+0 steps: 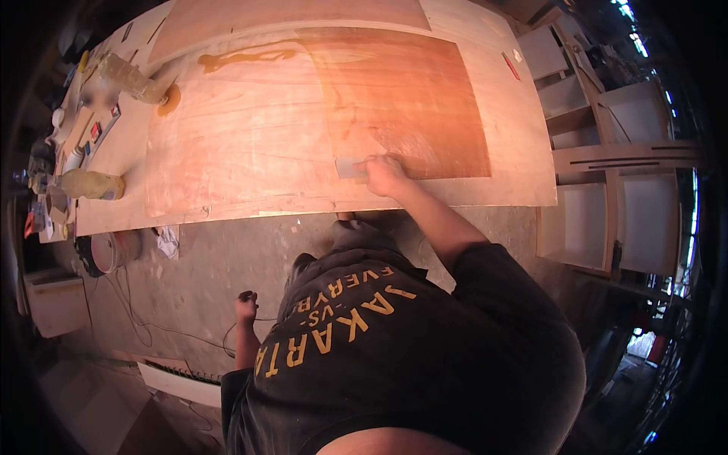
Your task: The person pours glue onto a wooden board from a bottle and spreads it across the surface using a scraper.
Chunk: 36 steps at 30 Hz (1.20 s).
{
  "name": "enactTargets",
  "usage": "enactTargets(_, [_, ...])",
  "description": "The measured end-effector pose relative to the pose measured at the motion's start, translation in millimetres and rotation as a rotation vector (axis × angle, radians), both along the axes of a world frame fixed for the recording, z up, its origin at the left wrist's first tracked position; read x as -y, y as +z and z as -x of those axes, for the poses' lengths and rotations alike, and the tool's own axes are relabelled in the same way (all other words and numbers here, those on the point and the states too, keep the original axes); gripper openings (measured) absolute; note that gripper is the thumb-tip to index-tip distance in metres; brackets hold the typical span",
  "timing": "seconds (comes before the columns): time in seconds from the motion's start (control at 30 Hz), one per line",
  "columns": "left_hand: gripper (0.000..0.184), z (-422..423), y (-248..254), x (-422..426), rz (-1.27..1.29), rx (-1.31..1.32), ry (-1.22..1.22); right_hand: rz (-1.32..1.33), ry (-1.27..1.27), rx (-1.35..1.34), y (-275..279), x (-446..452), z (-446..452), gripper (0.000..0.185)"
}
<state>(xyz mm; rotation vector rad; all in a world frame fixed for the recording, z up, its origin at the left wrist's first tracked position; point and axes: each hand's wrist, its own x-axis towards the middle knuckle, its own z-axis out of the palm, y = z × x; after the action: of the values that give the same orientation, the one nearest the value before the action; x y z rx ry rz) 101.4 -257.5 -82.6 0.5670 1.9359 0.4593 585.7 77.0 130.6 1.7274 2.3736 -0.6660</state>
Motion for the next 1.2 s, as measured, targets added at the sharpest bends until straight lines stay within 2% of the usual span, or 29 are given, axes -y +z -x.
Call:
enactTargets(0.1, [0.042, 10.7, -1.7, 9.5, 0.01, 0.002, -0.032, -0.005, 0.015, 0.028, 2.4, 21.0, 0.9, 0.061])
enactTargets(0.2, [0.041, 14.9, -1.7, 11.8, 0.02, -0.019, -0.061, -0.048, -0.032, 0.043, 21.4, 14.8, -3.1, 0.055])
enactTargets(0.3, [0.042, 16.4, 3.1, 13.6, -0.008, 0.01, -0.053, -0.074, 0.031, 0.091, 10.6, 2.4, -2.5, 0.055])
enactTargets(0.4, [0.044, 18.7, -0.1, 12.0, 0.019, -0.03, -0.051, 0.036, 0.02, 0.049, 46.4, -11.7, 10.5, 0.054])
enactTargets(0.57, [0.045, 15.7, 0.8, 12.3, 0.009, -0.017, -0.049, -0.059, -0.023, 0.071, 0.5, 3.6, 8.1, 0.06])
enactTargets(0.8, [0.047, 9.7, -16.1, 14.9, 0.042, 0.012, -0.085, -0.009, 0.004, 0.052, 7.9, 59.9, 6.3, 0.062])
enactTargets(0.9, [0.046, 12.1, -25.3, 11.4, 0.014, 0.017, -0.107, -0.084, 0.026, -0.102, 0.6, 74.3, -2.6, 0.061])
enactTargets(1.0, [0.045, 14.3, -36.7, 5.6, -0.035, 0.032, -0.033, -0.166, -0.112, -0.34, 35.8, 68.6, -3.5, 0.057])
enactTargets(1.1, [0.044, 17.2, -28.7, 1.9, -0.027, 0.043, -0.047, -0.174, -0.417, -0.56, 52.5, 33.5, -12.8, 0.051])
enactTargets(1.2, [0.044, 23.1, -28.4, 0.7, 0.026, -0.001, -0.083, -0.141, -0.384, -0.263, 68.5, -5.3, -27.2, 0.049])
